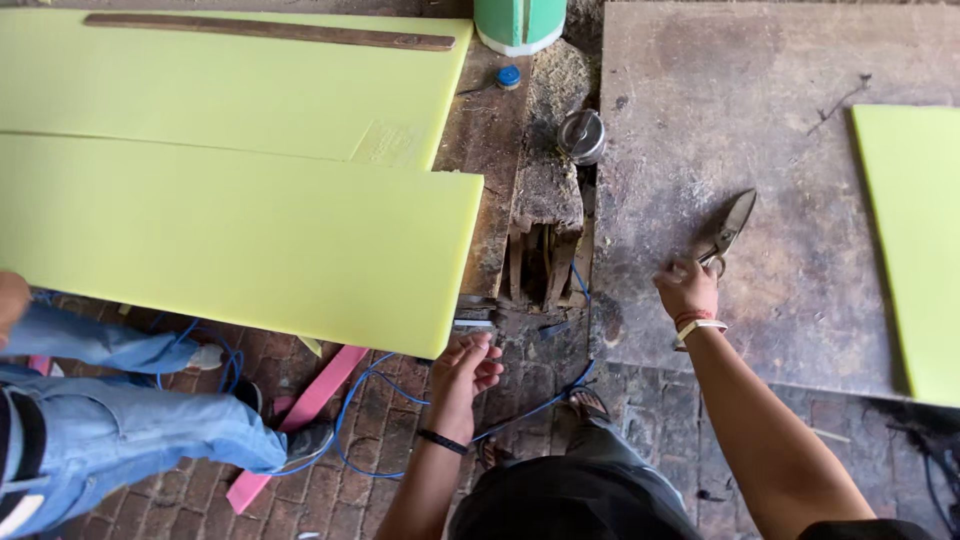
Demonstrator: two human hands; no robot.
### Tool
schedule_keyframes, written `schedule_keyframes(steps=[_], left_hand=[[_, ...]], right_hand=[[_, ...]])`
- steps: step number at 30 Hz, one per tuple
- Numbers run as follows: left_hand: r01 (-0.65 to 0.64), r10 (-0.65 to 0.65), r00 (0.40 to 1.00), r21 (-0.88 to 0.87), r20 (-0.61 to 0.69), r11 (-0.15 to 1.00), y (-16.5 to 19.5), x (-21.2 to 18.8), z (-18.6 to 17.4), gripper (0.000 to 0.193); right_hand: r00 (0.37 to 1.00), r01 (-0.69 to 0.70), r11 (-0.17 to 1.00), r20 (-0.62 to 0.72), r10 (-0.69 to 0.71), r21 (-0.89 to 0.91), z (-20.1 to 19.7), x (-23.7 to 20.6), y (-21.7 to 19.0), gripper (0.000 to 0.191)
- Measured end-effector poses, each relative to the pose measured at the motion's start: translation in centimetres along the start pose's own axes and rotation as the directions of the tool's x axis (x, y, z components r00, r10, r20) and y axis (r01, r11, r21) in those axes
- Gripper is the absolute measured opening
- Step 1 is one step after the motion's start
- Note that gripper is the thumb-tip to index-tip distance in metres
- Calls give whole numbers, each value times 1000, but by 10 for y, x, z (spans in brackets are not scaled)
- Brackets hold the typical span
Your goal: The person carries a yellow foam sheet to a work table and smooths it flat. They spray adhesive onto the foam with a spray gun, then align a second foam sheet on top with another worker. They then pick up scissors and cut a length of dark fabric from a roll.
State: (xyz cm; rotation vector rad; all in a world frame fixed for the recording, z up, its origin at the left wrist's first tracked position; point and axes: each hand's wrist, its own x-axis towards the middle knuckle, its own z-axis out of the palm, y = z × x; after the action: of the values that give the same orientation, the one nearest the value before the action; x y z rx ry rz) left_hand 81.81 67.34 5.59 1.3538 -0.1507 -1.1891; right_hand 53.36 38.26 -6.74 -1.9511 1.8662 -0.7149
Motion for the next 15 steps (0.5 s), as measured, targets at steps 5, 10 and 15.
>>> schedule_keyframes(steps=[5, 10, 15], left_hand=[[-13, 6, 991, -56, -134, 998, 6, 9, 18, 18], [-46, -3, 964, -179, -265, 983, -6, 5, 27, 24], [-77, -15, 924, -225, -383, 971, -28, -24, 0, 29]], right_hand=[[977, -188, 981, 96, 192, -42, 6, 52, 54, 71], [917, -399, 904, 81, 391, 155, 33, 81, 63, 45], [516, -806, -217, 833, 201, 551, 63, 87, 24, 24]])
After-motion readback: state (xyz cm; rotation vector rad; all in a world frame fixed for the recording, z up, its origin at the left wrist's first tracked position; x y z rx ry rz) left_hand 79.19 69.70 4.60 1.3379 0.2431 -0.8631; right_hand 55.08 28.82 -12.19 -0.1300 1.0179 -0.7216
